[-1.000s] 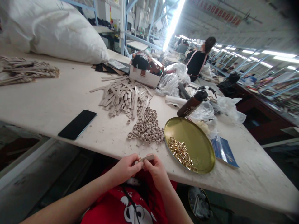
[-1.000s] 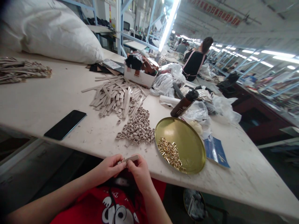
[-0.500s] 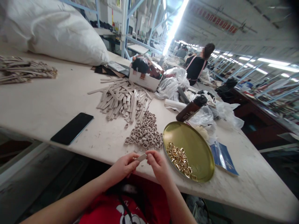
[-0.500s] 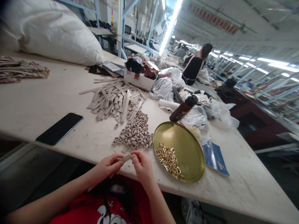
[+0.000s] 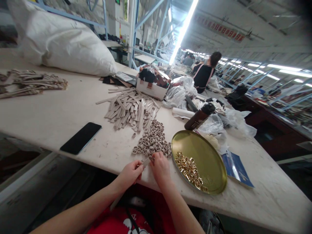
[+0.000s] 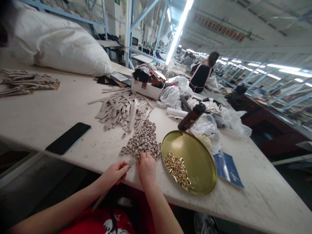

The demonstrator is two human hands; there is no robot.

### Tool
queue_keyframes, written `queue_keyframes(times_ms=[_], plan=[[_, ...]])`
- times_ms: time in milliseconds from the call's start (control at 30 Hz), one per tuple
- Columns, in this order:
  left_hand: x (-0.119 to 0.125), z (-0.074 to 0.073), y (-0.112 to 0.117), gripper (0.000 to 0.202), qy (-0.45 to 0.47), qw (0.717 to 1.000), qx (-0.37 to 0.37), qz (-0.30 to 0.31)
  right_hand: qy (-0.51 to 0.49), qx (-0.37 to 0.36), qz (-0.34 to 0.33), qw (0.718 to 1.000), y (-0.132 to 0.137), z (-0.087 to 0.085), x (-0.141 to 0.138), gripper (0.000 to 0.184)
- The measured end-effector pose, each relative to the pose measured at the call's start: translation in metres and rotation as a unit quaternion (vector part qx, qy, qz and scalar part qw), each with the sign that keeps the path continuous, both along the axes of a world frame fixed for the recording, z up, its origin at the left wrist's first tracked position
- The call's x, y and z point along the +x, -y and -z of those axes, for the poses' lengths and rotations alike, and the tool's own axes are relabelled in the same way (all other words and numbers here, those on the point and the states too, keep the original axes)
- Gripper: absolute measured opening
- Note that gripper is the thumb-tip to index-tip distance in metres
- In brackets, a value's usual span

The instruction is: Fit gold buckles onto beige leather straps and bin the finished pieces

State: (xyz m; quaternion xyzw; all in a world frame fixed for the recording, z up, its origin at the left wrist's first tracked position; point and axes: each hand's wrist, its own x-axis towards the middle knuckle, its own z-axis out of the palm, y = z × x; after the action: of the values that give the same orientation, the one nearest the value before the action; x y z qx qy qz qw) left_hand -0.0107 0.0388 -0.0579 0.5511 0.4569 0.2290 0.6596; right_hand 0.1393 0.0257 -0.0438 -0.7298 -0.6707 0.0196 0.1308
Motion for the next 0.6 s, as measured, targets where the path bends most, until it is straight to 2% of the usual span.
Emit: queue_keyframes(times_ms=[67, 167, 400, 600], plan=[[-0.002, 0.000, 0.001, 0.029, 0.002, 1.000, -0.001, -0.007, -0.004, -0.002, -0.020, 1.000, 0.002, -0.002, -0.003, 0.015], [-0.007, 0.000, 0.003, 0.030, 0.008, 1.000, -0.004, -0.021, -0.006, -0.019, -0.038, 0.999, 0.003, -0.004, -0.006, 0.008], [-0.019, 0.012, 0.009, 0.031, 0.004, 0.999, -0.007, -0.034, -0.049, -0.024, -0.033, 0.998, 0.004, -0.003, -0.015, 0.008], [-0.027, 0.009, 0.012, 0.032, -0.026, 0.998, 0.043, -0.024, -0.044, -0.032, -0.079, 0.995, 0.013, 0.007, -0.021, 0.009]])
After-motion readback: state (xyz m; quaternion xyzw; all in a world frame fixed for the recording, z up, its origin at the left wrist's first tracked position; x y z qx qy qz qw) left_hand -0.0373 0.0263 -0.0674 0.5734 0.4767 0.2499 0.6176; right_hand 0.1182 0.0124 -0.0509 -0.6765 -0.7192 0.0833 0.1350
